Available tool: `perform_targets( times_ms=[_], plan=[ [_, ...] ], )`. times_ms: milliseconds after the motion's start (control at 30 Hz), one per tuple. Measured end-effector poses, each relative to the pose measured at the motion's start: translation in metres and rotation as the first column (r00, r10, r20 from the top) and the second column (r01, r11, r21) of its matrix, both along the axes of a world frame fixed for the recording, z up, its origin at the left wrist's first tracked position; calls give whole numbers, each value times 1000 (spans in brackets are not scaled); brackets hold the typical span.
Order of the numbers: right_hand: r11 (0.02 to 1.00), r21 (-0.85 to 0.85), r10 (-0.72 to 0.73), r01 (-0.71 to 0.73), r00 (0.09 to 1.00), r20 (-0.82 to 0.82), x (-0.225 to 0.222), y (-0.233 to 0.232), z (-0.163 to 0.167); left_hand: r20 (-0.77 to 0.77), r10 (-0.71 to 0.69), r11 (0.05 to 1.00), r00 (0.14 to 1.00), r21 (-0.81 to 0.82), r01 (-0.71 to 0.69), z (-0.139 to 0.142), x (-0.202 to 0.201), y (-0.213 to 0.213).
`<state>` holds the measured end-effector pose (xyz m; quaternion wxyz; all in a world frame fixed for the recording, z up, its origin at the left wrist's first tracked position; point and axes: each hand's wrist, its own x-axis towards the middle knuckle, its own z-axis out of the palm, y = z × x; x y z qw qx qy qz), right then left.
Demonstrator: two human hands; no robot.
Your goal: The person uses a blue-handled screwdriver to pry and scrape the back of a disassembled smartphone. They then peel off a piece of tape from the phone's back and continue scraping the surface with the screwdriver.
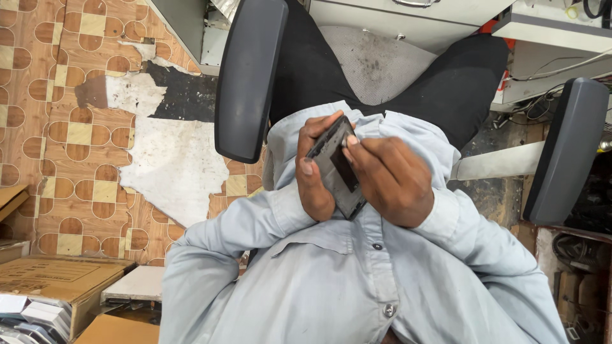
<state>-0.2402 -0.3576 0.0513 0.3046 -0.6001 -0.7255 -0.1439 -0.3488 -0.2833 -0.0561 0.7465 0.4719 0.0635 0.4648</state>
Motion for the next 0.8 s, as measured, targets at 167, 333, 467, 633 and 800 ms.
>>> perform_targets(
  times_ms=[167, 333, 467, 633, 800],
  plan=[
    [999, -9, 52, -51, 987, 149, 1, -4, 2, 28, 1, 1000, 1000, -14, -1, -2, 2, -2],
    [1000, 12, 3, -5, 993, 120, 1, 0, 0, -66, 19, 998, 998, 59, -15, 1, -1, -1],
    [999, -8, -37, 38, 997, 67, -1, 4, 1, -103, 29, 995, 994, 93, -19, 3, 0, 2],
    [998, 7, -66, 66, 998, -5, -2, 7, 2, -142, 43, 992, 989, 128, -25, 3, -1, 4],
    [999, 5, -33, 32, 999, 39, -2, 3, 3, 62, 13, 996, 998, -93, -7, 1, 4, -2]
  ],
)
